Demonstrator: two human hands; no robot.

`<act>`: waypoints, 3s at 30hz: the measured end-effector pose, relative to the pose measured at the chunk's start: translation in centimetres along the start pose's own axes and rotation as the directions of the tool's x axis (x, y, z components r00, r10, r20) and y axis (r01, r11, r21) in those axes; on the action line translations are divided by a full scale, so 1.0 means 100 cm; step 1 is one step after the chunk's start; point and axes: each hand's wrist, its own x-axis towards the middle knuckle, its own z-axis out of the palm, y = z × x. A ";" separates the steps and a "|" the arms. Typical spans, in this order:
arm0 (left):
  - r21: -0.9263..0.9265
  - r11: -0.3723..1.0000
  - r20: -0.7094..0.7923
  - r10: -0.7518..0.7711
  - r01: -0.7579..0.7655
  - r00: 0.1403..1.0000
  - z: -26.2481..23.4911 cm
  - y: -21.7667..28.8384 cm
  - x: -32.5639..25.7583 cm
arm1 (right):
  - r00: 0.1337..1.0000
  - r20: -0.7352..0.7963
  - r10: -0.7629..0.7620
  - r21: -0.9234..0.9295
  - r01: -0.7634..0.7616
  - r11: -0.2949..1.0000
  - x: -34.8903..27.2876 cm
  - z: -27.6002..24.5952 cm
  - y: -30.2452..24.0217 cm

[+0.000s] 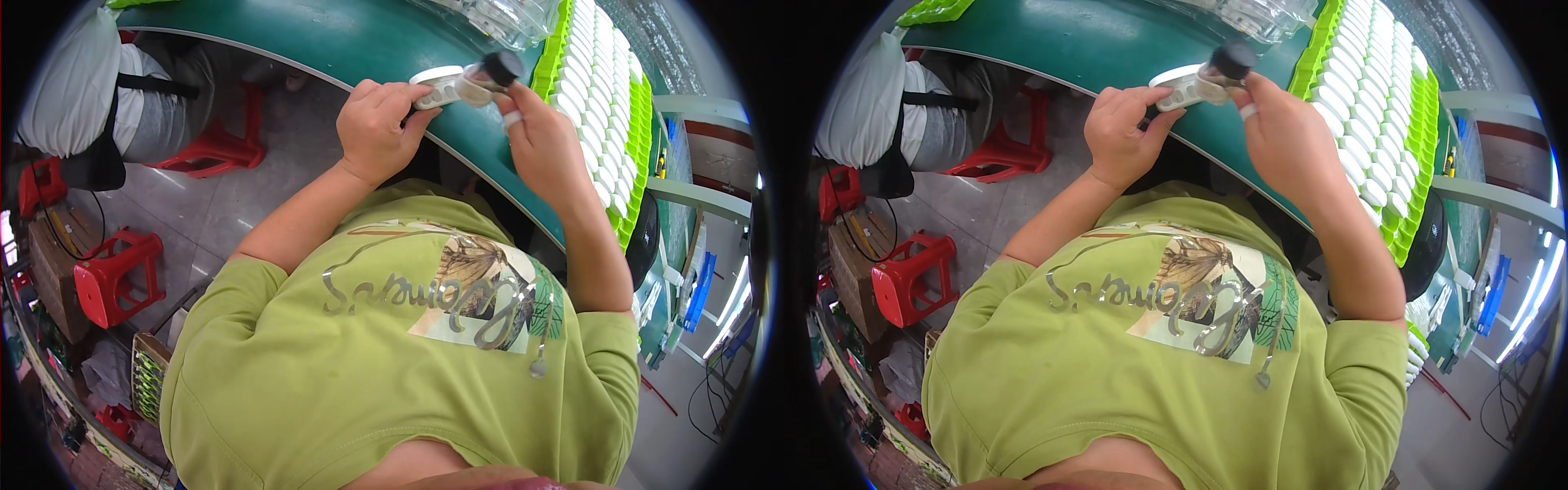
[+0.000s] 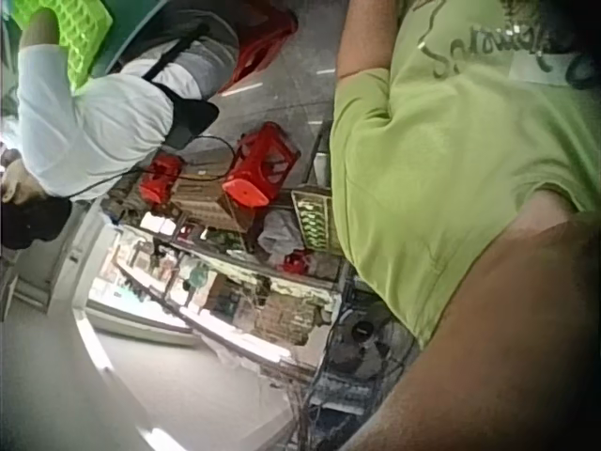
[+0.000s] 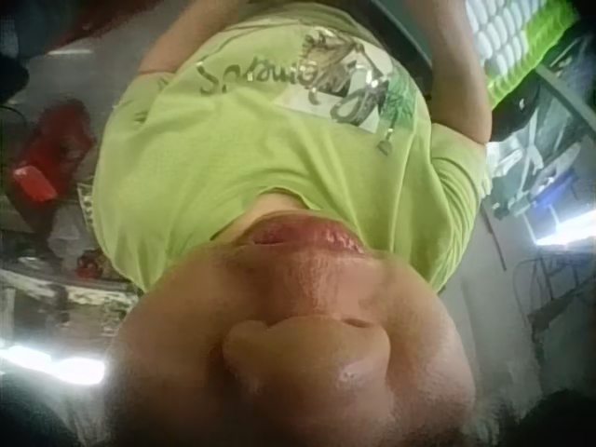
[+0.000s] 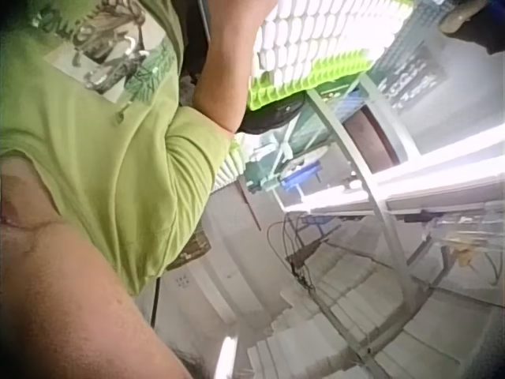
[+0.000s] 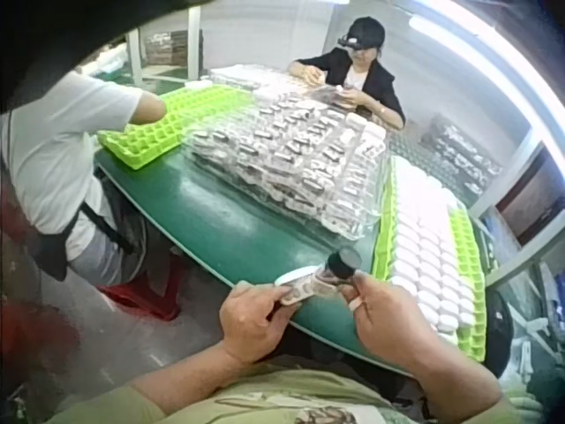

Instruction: The person repeatedly picks up white plastic casing halves and small internal components from a green tray. They insert the components into the casing, close the halves together, and place the assembled units into a clear plastic packaging tray. The process is repetitive and involves handling multiple identical units.

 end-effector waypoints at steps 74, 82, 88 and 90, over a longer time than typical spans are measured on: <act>-0.631 0.774 0.335 0.200 0.062 0.921 -0.023 0.058 0.016 | 0.994 -0.086 -0.069 0.896 0.108 0.430 -0.070 0.009 0.048; -0.717 0.628 0.469 0.114 0.303 0.876 0.004 0.080 0.017 | 0.997 0.069 0.037 0.997 -0.070 0.033 -0.102 0.005 0.063; -0.655 0.482 0.670 0.013 0.582 0.743 0.014 0.091 0.018 | 0.985 0.051 0.165 0.989 -0.072 0.128 -0.115 0.005 0.070; -0.610 0.373 0.738 -0.053 0.699 0.673 0.015 0.095 0.019 | 0.983 0.054 0.174 0.988 -0.078 0.131 -0.120 0.006 0.073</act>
